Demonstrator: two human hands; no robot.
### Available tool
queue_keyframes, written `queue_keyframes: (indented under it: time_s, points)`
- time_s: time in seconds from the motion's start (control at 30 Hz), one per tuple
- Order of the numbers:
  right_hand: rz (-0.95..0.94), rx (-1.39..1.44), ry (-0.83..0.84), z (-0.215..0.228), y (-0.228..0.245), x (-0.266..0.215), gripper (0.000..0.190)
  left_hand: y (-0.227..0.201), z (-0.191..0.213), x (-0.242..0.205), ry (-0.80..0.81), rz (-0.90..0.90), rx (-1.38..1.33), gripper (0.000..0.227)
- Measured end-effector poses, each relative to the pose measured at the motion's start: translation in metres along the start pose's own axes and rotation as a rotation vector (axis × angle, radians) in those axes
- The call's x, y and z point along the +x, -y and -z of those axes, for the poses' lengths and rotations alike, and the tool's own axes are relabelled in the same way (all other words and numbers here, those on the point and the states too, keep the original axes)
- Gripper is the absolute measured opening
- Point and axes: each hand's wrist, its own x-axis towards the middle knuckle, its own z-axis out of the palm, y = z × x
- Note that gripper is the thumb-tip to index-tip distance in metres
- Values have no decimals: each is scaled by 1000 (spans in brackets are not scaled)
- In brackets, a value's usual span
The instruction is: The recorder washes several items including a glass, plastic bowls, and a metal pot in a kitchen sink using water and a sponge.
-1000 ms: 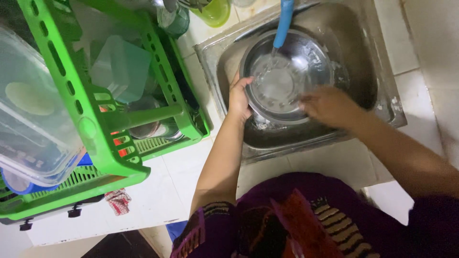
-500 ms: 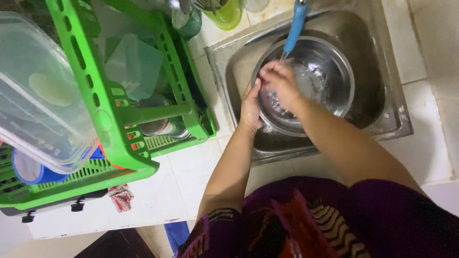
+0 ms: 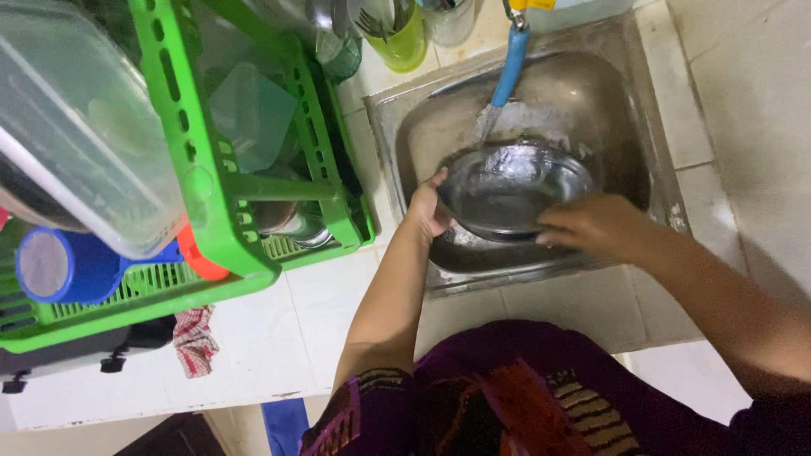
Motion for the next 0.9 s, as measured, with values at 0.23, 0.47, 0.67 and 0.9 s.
queue_keyframes:
  time_s: [0.23, 0.47, 0.67, 0.9]
  points:
    - [237, -24, -391, 5, -41, 1, 32, 7, -27, -45, 5, -8, 181, 83]
    - [-208, 615, -583, 90, 17, -33, 29, 16, -52, -102, 21, -643, 652, 89]
    - [-249, 599, -927, 80, 19, -26, 23, 11, -60, -137, 73, -1033, 757, 85]
    - [-9, 325, -1177, 39, 30, -13, 27, 14, -35, -156, -233, -987, 681, 77]
